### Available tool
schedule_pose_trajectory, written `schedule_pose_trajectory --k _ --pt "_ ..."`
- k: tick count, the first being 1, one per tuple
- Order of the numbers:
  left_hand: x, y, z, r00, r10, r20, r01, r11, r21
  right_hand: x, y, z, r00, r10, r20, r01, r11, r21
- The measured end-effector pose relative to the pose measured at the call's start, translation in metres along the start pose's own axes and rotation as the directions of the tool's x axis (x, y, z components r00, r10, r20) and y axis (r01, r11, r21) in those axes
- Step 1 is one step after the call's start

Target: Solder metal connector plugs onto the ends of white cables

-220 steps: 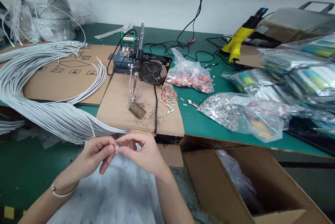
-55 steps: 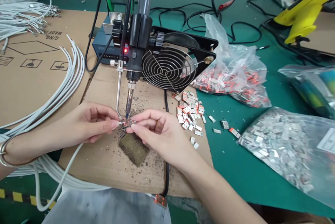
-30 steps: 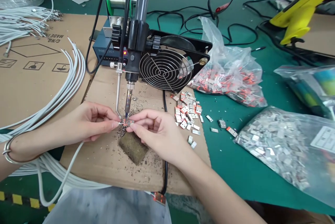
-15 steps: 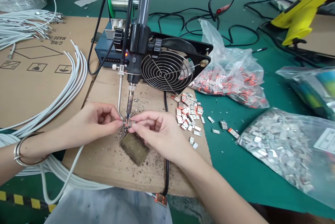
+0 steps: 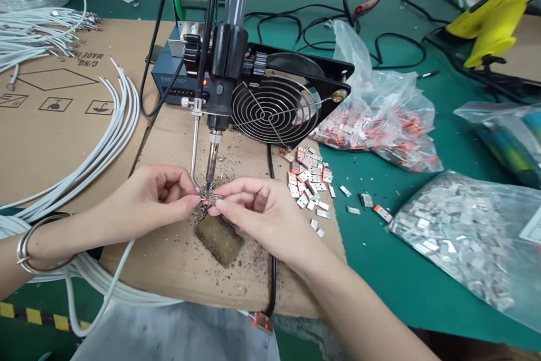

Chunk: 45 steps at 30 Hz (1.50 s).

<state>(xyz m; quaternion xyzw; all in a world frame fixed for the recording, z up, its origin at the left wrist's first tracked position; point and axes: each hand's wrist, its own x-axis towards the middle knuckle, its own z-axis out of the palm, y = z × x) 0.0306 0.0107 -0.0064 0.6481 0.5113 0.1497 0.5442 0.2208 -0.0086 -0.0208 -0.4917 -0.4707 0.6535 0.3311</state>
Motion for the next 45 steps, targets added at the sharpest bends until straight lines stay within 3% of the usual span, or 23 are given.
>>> schedule_pose_trajectory --k 21,34,45 --pt "0.003 0.007 0.000 0.997 -0.065 0.043 0.069 0.993 -0.093 -0.002 0.000 0.000 0.999 -0.024 0.034 0.020 0.994 0.111" --pt "0.003 -0.006 0.002 1.000 -0.020 0.011 0.020 1.000 0.017 0.001 0.001 0.004 1.000 -0.018 -0.002 0.018 0.997 0.074" --pt "0.003 -0.004 -0.005 0.982 0.077 0.175 -0.059 0.993 -0.107 0.001 0.003 0.000 0.998 -0.009 0.056 0.010 1.000 -0.007"
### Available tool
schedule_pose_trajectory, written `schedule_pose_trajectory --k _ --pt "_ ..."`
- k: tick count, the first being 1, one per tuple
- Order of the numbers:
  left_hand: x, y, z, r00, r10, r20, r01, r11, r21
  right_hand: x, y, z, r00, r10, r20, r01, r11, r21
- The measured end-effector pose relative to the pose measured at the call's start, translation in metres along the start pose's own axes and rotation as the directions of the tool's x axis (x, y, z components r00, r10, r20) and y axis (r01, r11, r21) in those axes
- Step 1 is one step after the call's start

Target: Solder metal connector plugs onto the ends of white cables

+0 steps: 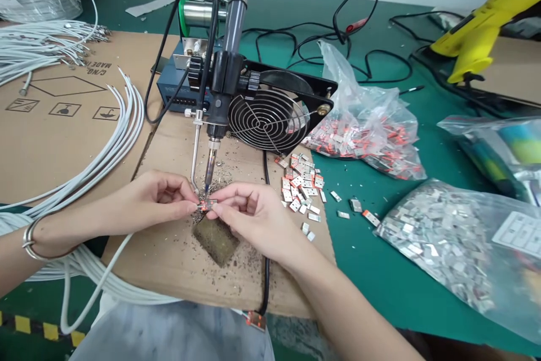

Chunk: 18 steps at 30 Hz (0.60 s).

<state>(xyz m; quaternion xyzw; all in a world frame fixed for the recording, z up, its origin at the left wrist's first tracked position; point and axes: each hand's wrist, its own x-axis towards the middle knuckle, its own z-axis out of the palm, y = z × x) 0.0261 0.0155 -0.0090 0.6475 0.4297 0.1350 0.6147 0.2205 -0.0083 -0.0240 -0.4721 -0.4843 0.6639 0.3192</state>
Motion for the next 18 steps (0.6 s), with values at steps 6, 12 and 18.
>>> schedule_pose_trajectory --k 6,12,18 --pt "0.0032 0.0032 0.0001 0.999 -0.027 -0.023 0.027 0.999 0.030 0.0013 -0.0003 0.0001 1.000 -0.013 -0.004 0.013 0.999 0.040" --pt "0.0032 0.0018 0.0004 0.996 -0.069 -0.064 0.074 0.995 0.071 0.0008 -0.0001 0.0001 1.000 -0.009 -0.016 0.010 0.998 0.067" --pt "0.0024 0.0033 0.0017 0.993 -0.078 -0.086 0.084 0.995 0.063 -0.0003 0.0006 0.0004 0.999 0.005 -0.035 -0.002 0.996 0.087"
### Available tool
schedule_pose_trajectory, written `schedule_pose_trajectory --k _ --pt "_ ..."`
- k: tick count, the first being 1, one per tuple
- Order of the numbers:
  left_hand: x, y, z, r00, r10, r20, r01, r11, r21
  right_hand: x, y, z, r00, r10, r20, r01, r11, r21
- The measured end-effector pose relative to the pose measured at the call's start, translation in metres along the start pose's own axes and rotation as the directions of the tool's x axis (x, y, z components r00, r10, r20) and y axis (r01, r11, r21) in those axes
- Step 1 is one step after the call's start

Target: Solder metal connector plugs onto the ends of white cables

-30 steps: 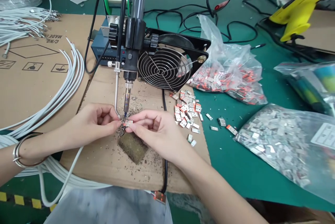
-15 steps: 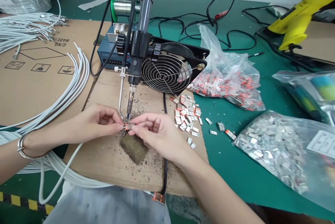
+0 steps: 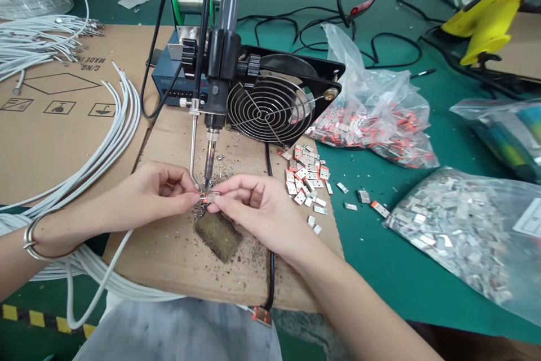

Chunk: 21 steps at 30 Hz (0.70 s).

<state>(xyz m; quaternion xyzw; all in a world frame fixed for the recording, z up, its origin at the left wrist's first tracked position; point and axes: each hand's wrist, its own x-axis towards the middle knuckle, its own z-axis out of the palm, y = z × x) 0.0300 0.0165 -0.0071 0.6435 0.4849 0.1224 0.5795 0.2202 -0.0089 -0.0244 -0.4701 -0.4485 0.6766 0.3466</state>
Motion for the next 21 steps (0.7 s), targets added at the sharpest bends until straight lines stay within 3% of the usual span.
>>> schedule_pose_trajectory --k 21 --pt "0.0004 0.0030 0.0005 1.000 -0.012 -0.014 0.011 0.999 -0.031 0.0001 -0.0018 0.0000 1.000 0.007 0.006 -0.007 1.000 0.003"
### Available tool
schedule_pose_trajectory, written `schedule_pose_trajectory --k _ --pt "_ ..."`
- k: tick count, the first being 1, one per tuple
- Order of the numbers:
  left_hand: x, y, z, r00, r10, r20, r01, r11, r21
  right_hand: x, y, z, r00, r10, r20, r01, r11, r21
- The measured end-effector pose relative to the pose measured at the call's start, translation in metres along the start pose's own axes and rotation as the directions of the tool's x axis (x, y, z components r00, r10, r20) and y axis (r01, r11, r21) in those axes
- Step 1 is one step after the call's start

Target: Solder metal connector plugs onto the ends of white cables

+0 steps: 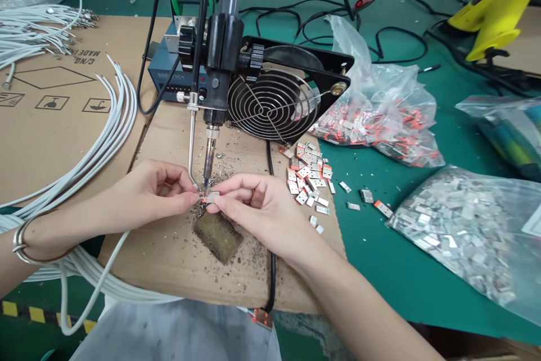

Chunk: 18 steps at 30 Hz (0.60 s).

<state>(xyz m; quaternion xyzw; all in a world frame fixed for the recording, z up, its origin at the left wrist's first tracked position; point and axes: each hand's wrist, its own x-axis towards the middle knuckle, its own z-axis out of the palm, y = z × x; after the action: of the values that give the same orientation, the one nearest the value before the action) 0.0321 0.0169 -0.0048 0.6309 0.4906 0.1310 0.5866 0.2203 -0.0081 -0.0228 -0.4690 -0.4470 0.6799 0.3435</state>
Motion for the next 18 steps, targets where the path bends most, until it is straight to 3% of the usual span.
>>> schedule_pose_trajectory --k 18 --pt "0.0010 -0.0073 0.0008 0.999 0.031 0.016 -0.031 0.999 0.012 -0.0001 0.0003 0.0007 1.000 -0.014 0.004 0.014 0.999 -0.041"
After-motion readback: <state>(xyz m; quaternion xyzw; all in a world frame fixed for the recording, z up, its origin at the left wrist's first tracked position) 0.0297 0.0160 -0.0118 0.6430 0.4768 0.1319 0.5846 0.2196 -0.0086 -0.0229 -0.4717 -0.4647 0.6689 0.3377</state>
